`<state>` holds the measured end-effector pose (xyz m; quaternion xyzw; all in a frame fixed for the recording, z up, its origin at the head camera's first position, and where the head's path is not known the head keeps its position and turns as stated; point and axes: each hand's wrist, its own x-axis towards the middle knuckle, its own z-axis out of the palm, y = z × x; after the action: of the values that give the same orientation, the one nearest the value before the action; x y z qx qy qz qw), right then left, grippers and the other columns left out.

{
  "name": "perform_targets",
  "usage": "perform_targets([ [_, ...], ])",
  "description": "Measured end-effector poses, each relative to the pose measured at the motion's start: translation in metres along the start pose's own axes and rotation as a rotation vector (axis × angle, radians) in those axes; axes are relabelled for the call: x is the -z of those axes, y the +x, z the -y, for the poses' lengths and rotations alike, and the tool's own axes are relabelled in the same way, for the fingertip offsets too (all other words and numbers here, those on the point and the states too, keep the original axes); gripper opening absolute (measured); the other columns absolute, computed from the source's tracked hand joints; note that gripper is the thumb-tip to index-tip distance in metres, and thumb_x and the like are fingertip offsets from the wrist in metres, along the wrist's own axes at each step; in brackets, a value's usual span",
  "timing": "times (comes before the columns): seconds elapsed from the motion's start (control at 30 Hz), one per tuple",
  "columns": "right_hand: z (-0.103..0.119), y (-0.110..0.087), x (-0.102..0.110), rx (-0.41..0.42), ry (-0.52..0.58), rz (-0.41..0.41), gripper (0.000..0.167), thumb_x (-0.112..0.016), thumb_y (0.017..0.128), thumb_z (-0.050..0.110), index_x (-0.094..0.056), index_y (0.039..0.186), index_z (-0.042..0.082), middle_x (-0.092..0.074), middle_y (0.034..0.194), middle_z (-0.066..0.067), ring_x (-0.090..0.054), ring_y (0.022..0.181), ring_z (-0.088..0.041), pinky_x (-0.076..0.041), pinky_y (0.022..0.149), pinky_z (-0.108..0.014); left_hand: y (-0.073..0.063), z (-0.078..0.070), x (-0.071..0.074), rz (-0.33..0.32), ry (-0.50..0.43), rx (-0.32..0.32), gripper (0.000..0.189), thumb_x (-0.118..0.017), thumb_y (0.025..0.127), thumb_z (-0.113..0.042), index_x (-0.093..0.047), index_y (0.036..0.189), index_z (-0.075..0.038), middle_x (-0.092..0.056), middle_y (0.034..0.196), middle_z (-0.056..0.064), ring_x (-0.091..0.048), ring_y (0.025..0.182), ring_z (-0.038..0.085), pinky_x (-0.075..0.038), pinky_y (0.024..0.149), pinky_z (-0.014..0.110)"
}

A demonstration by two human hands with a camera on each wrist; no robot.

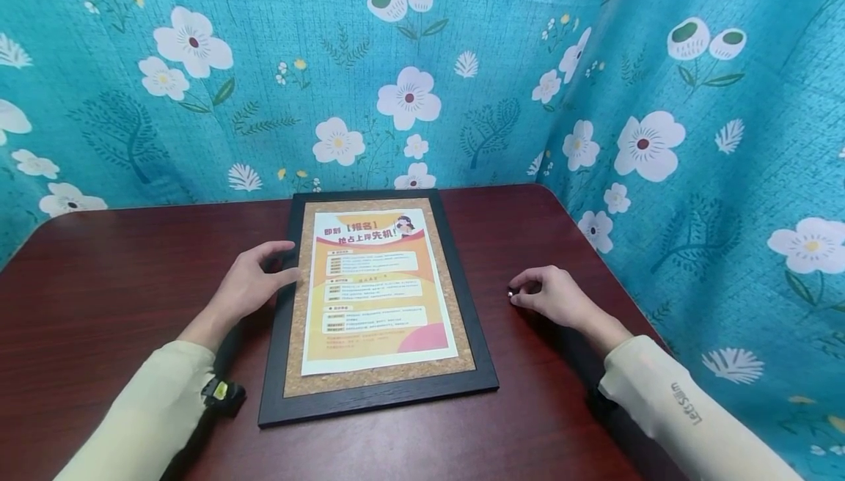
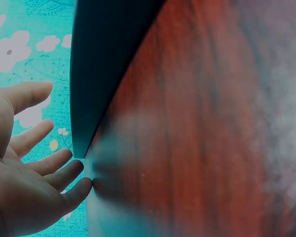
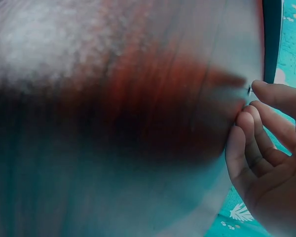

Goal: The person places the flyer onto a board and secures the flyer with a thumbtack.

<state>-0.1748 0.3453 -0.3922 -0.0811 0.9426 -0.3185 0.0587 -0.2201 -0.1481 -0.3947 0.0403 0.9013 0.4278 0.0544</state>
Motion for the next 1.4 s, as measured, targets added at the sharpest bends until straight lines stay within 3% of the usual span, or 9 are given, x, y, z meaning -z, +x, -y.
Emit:
perform_targets([
  [0.07, 0.0003, 0.0005, -0.0015, 0.012, -0.026, -0.012, 0.017, -0.075, 0.090, 0.010, -0.075, 0.106, 0.005, -0.066, 0.082, -0.002, -0.057, 0.072, -0.020, -0.049, 0.063, -0.033, -0.0004, -0.0008, -0.0008, 0.005, 0.004, 0.001, 0.066, -0.071, 0.093, -0.026, -0.044, 0.150, -0.005, -0.040, 0.150, 0.027, -0.049, 0.114, 0.042, -0.048, 0.086, 0.049],
  [0.23, 0.0017, 0.0018, -0.0042, 0.037, -0.080, -0.045, 0.014, -0.075, 0.089, 0.009, -0.077, 0.103, 0.006, -0.067, 0.082, 0.000, -0.057, 0.072, -0.018, -0.049, 0.065, -0.033, -0.0013, -0.0026, -0.0012, 0.010, 0.005, 0.003, 0.067, -0.071, 0.093, -0.027, -0.044, 0.150, -0.005, -0.039, 0.151, 0.027, -0.045, 0.118, 0.041, -0.046, 0.088, 0.050],
  [0.67, 0.0021, 0.0022, -0.0059, 0.044, -0.087, -0.061, 0.009, -0.076, 0.089, 0.008, -0.078, 0.097, 0.010, -0.069, 0.083, 0.001, -0.055, 0.072, -0.018, -0.049, 0.064, -0.033, -0.0027, -0.0033, -0.0005, 0.009, -0.011, 0.003, 0.066, -0.071, 0.093, -0.027, -0.045, 0.149, -0.005, -0.039, 0.152, 0.026, -0.044, 0.120, 0.041, -0.046, 0.088, 0.048],
  [0.97, 0.0013, 0.0018, -0.0073, 0.049, -0.080, -0.072, 0.009, -0.075, 0.089, 0.006, -0.078, 0.095, 0.010, -0.068, 0.082, 0.000, -0.055, 0.071, -0.018, -0.048, 0.063, -0.033, -0.0027, -0.0015, -0.0005, 0.006, -0.008, -0.004, 0.062, -0.072, 0.093, -0.027, -0.048, 0.146, -0.005, -0.046, 0.145, 0.026, -0.056, 0.098, 0.040, -0.047, 0.070, 0.038],
  [1.03, 0.0011, 0.0019, -0.0076, 0.049, -0.076, -0.070, 0.008, -0.075, 0.089, 0.005, -0.078, 0.095, 0.010, -0.068, 0.081, 0.000, -0.055, 0.071, -0.018, -0.048, 0.063, -0.033, -0.0025, -0.0011, -0.0005, 0.002, 0.001, -0.011, 0.061, -0.072, 0.093, -0.027, -0.049, 0.146, -0.005, -0.046, 0.146, 0.026, -0.052, 0.107, 0.037, -0.046, 0.073, 0.036],
  [1.1, 0.0008, 0.0021, -0.0079, 0.047, -0.074, -0.068, 0.008, -0.075, 0.089, 0.005, -0.078, 0.094, 0.010, -0.067, 0.081, 0.000, -0.055, 0.071, -0.018, -0.047, 0.063, -0.032, -0.0023, -0.0010, -0.0007, 0.005, -0.008, -0.007, 0.060, -0.071, 0.093, -0.026, -0.049, 0.145, -0.005, -0.046, 0.145, 0.026, -0.054, 0.105, 0.038, -0.047, 0.072, 0.039],
  [1.27, -0.0002, 0.0029, -0.0084, 0.042, -0.069, -0.064, 0.007, -0.075, 0.089, 0.006, -0.078, 0.094, 0.010, -0.068, 0.081, 0.001, -0.055, 0.071, -0.018, -0.047, 0.064, -0.032, -0.0027, -0.0015, -0.0006, 0.002, -0.010, -0.002, 0.059, -0.071, 0.093, -0.026, -0.050, 0.145, -0.005, -0.043, 0.148, 0.026, -0.048, 0.115, 0.040, -0.047, 0.086, 0.049],
  [1.33, -0.0007, 0.0032, -0.0086, 0.044, -0.067, -0.065, 0.007, -0.075, 0.089, 0.006, -0.078, 0.094, 0.010, -0.067, 0.080, 0.001, -0.054, 0.071, -0.018, -0.047, 0.063, -0.032, -0.0032, -0.0018, -0.0005, 0.001, -0.011, -0.004, 0.059, -0.071, 0.093, -0.026, -0.050, 0.145, -0.005, -0.043, 0.148, 0.026, -0.049, 0.113, 0.040, -0.047, 0.086, 0.048],
  [1.4, -0.0014, 0.0031, -0.0089, 0.046, -0.065, -0.064, 0.007, -0.075, 0.089, 0.006, -0.078, 0.094, 0.011, -0.067, 0.080, 0.001, -0.054, 0.071, -0.018, -0.047, 0.063, -0.032, -0.0038, -0.0020, -0.0003, 0.002, -0.015, -0.003, 0.059, -0.072, 0.093, -0.025, -0.050, 0.144, -0.005, -0.045, 0.146, 0.027, -0.056, 0.100, 0.037, -0.049, 0.077, 0.044],
])
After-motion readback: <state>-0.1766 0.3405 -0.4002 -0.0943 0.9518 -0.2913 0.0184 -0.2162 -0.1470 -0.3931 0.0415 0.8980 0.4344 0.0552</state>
